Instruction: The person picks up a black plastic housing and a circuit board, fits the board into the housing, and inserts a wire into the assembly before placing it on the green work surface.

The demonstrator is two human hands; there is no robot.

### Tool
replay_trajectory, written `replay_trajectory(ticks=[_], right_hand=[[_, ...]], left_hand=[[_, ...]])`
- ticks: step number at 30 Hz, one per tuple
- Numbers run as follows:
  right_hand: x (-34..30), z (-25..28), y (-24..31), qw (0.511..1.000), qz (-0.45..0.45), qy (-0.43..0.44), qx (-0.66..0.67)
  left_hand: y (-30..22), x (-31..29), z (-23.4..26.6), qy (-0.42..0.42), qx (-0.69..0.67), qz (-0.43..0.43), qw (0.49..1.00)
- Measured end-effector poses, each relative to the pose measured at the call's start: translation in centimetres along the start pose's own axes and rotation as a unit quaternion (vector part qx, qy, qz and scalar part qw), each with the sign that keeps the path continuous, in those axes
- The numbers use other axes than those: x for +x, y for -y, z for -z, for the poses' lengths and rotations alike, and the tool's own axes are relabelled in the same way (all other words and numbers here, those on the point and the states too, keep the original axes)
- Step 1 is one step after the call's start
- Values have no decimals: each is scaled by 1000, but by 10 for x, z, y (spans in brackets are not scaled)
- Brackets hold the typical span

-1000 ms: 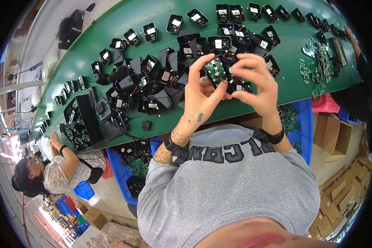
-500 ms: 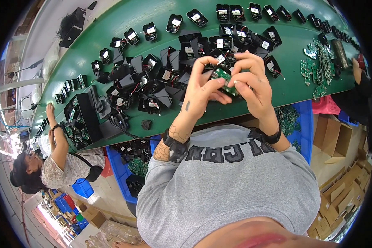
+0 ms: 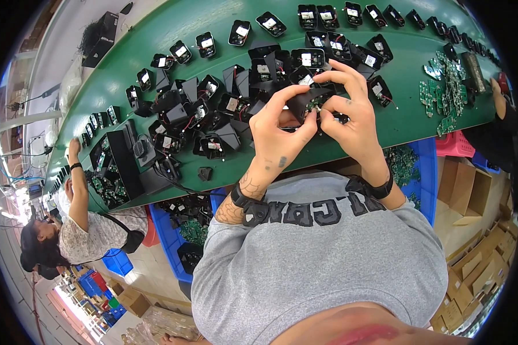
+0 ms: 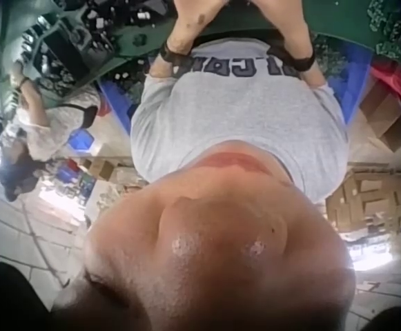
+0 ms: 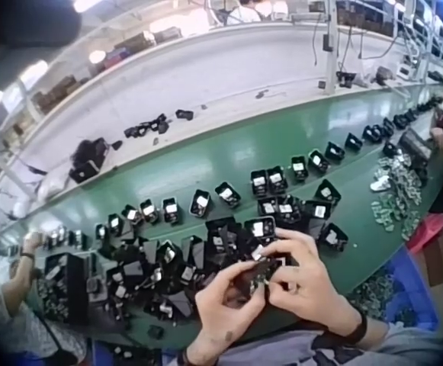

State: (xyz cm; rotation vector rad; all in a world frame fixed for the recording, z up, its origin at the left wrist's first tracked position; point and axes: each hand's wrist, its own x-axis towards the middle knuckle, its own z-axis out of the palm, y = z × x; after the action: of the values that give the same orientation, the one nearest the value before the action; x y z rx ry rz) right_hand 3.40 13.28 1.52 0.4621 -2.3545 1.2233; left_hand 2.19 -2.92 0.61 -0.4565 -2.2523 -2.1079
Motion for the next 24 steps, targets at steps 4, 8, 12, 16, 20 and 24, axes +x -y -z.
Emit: replay_trajectory(ticks=[4, 8, 12, 16, 20, 24], right_hand=[[0, -3, -3, 998, -28, 13, 50], [0, 0, -5, 992, -52, 30, 108], [0, 0, -1, 994, -64, 28, 83], [-1, 15, -3, 994, -86, 44, 57], [5, 20, 1, 966, -187, 40, 176], [7, 18, -6, 975, -145, 35, 162]], left_hand=[[3, 1, -2, -60, 217, -234, 946], [9, -2, -6, -60, 174, -233, 955], [12, -2, -8, -84, 187, -238, 949], [9, -1, -6, -59, 151, -176, 971], [7, -2, -5, -38, 134, -139, 981], [2, 0, -2, 4, -22, 42, 999]])
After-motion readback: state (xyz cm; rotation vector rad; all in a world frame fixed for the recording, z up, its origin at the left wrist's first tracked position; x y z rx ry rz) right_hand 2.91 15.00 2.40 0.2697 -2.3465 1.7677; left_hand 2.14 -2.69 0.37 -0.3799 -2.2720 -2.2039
